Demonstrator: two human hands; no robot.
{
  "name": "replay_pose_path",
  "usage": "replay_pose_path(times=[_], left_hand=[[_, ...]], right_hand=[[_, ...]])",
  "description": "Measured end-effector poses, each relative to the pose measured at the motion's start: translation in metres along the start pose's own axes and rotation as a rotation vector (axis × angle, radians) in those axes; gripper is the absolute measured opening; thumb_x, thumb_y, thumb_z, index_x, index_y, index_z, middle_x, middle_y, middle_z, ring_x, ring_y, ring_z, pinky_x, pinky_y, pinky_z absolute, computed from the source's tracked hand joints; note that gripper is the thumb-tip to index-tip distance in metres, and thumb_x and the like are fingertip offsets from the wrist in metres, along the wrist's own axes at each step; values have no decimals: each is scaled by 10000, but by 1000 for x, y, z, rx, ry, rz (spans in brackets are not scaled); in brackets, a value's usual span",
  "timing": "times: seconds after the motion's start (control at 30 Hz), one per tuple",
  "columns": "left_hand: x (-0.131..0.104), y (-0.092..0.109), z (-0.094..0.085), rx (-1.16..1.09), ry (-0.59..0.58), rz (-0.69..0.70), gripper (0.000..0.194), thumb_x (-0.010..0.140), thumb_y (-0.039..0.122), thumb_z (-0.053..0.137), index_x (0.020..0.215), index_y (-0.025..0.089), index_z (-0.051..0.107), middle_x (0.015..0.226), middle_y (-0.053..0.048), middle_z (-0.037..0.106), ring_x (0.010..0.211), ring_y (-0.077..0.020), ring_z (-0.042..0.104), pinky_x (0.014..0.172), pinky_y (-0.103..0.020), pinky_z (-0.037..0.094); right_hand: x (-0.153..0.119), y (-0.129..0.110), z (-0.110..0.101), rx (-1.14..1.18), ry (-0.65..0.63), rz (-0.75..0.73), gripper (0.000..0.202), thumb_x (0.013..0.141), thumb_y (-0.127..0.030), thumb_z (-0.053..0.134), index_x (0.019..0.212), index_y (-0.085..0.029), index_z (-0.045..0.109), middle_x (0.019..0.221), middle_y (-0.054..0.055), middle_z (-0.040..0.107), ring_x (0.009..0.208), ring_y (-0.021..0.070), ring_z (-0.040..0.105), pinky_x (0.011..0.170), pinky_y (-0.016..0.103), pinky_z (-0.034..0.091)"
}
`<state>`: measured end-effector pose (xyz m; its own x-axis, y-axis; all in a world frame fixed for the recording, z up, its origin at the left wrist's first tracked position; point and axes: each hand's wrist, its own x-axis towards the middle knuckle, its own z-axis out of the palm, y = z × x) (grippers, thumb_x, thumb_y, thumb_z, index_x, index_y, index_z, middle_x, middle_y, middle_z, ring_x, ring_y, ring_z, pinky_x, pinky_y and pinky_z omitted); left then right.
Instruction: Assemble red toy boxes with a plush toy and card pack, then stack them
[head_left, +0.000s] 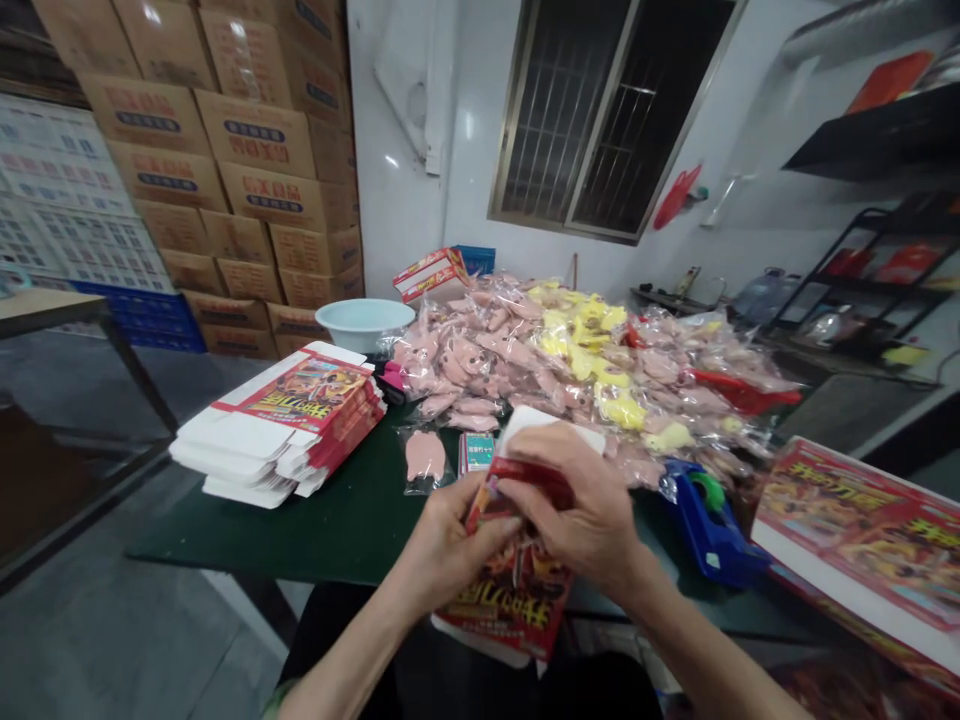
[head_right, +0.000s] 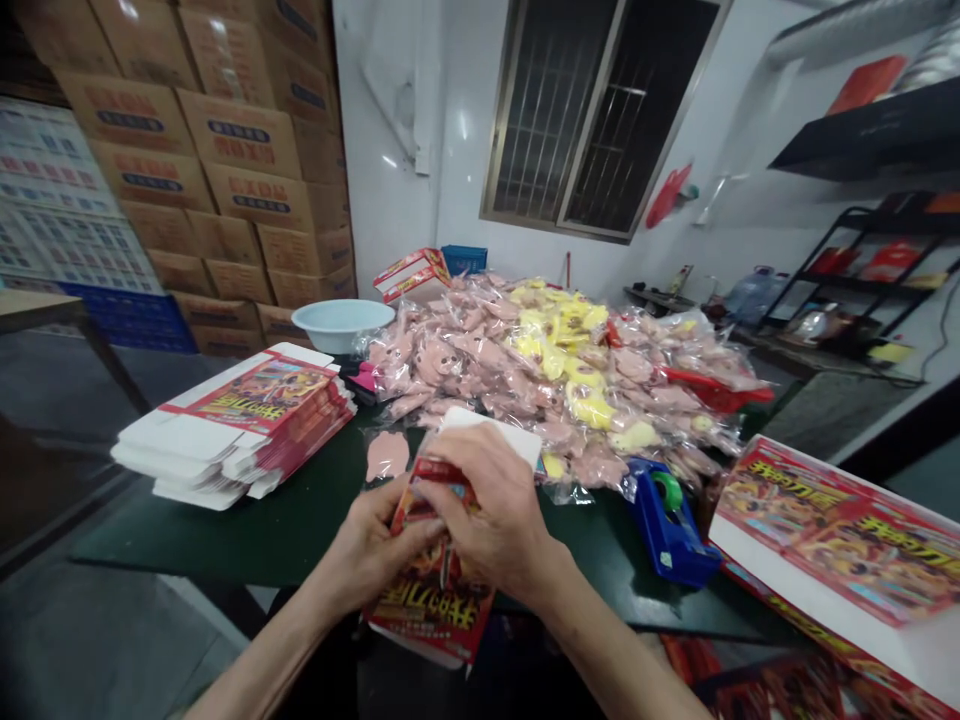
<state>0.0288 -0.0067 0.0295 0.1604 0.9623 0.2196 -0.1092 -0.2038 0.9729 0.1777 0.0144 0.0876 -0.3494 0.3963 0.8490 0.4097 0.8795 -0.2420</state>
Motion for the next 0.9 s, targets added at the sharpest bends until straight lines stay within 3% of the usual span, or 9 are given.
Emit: replay_pose_path(times=[0.07,0.13,0.23,0.3,0.37,0.47,0.63,0.8,0.9], left_hand=[[9,-8,-11,-18,174,-8,314,745,364,652,957,135,608,844,-46,696,718,-176,649,654,-283,536],[18,-20,-22,35,314,53,342,744,366,653,994,137,606,923,-71,703,789,-197,661,710,-310,545],[28,-38,-30,142,334,152,348,755,347,642,1027,133,607,962,-80,703,858,-207,658,781,-323,538],[30,-48,-29,145,294,172,357,762,336,635,1052,130,599,960,-76,703,858,-204,660,790,-318,537],[28,-55,-27,118,249,158,361,766,331,635,1066,135,594,964,-72,700,854,-201,663,783,-305,539],[20,-60,-26,139,226,143,351,768,338,636,1060,145,605,979,-74,689,855,-205,664,761,-294,543],[6,-62,-29,348,280,194,419,763,332,643,1145,173,572,1061,-76,665,958,-227,635,851,-334,515],[-2,-62,-31,355,316,195,864,711,293,693,1414,224,195,1097,-54,671,952,-203,652,853,-334,519],[-4,-61,-39,407,307,215,779,702,298,699,1365,218,297,1019,-47,689,856,-197,673,805,-317,539]], right_hand=[[-8,4,1,-68,229,26,268,748,-136,643,989,-223,562,969,59,619,937,209,586,830,390,475],[-21,12,7,-100,384,177,241,752,-142,633,963,-220,548,965,64,588,941,221,575,798,399,480],[-45,30,25,-48,271,431,143,765,-201,628,855,-202,517,897,51,576,815,187,583,651,326,493],[-58,44,40,38,153,546,160,774,-239,621,857,-197,491,947,63,585,809,178,593,648,321,503],[-65,54,52,136,155,603,197,785,-251,610,914,-196,471,1051,89,578,870,186,606,698,338,515],[-67,59,60,240,224,583,297,796,-246,608,1046,-195,456,1111,111,572,931,195,610,746,349,522],[-74,47,52,261,176,441,463,850,-157,526,1286,-234,388,1212,119,517,1077,207,557,878,389,488],[-71,35,29,21,83,195,398,818,-100,539,1186,-251,523,1112,82,504,1062,203,525,894,365,467],[-61,33,27,22,105,166,349,824,-82,518,1128,-247,559,1040,67,520,969,178,560,821,314,487]])
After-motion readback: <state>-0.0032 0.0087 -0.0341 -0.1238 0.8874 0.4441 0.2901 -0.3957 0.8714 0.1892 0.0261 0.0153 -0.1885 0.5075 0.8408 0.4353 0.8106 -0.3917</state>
